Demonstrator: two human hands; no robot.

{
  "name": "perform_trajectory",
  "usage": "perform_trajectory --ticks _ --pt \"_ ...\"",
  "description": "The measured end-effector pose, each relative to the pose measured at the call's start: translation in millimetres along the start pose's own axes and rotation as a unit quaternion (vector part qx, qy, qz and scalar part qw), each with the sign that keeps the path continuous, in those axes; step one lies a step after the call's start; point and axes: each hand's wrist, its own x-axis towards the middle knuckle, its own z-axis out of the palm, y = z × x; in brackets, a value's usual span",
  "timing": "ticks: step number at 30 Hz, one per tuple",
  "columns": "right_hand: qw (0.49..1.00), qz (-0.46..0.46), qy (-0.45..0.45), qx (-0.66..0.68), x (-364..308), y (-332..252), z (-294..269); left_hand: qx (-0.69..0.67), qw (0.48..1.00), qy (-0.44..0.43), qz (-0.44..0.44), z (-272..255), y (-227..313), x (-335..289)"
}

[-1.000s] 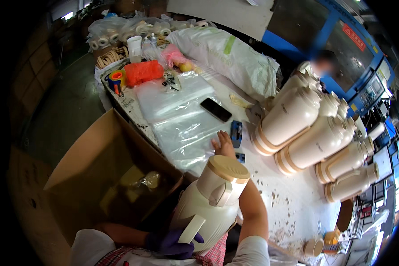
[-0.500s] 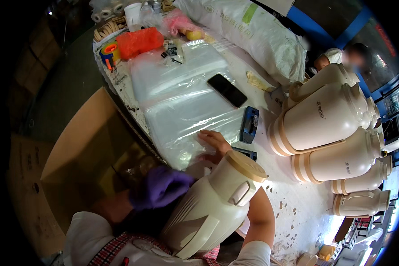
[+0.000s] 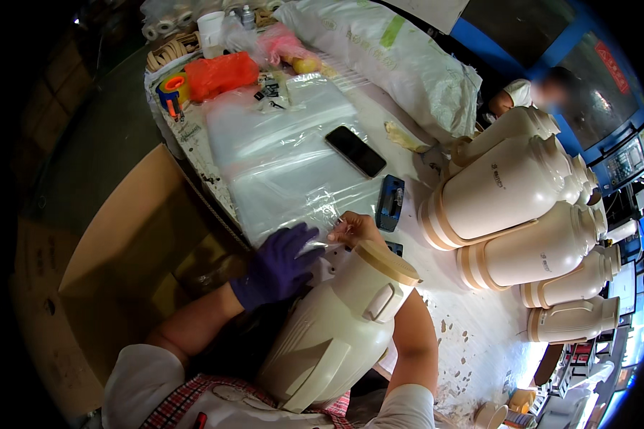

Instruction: The person assembles beige plastic pitchers by picking up a pitcher body and a lid, then screwing the lid onto the body. The person handles the items one at a time, placing the completed units on a table. The task is performed in a repetitive loop throughout the clip.

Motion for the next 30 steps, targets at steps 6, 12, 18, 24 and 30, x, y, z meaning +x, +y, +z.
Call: perform_trajectory --ticks 6,12,18,24,30 --pt "0.937 -0.08 0.005 0.341 -16.7 -38.2 -11.0 -0.061 0.958 -0.144 -0.238 28.1 -35.9 -9.2" --pt "0.94 -0.117 -0.061 0.316 -13.4 -19.1 -28.4 -0.319 0.9 0.193 -0.226 67.7 -11.5 81.0" --pt "0.917 -0.1 0.181 0.342 -24.7 -14.9 -33.9 -0.094 0.925 0.266 -0.254 89.4 -76.6 84.8" --pt "0.829 -0.048 0.317 0.458 -100.0 -43.1 -23.4 0.109 0.915 0.254 -0.295 66.4 -97.7 63.7" --pt "0.818 -0.193 0.407 0.357 -180.1 -29.2 -6.9 -0.173 0.912 0.281 -0.242 13.8 -25.1 58.7"
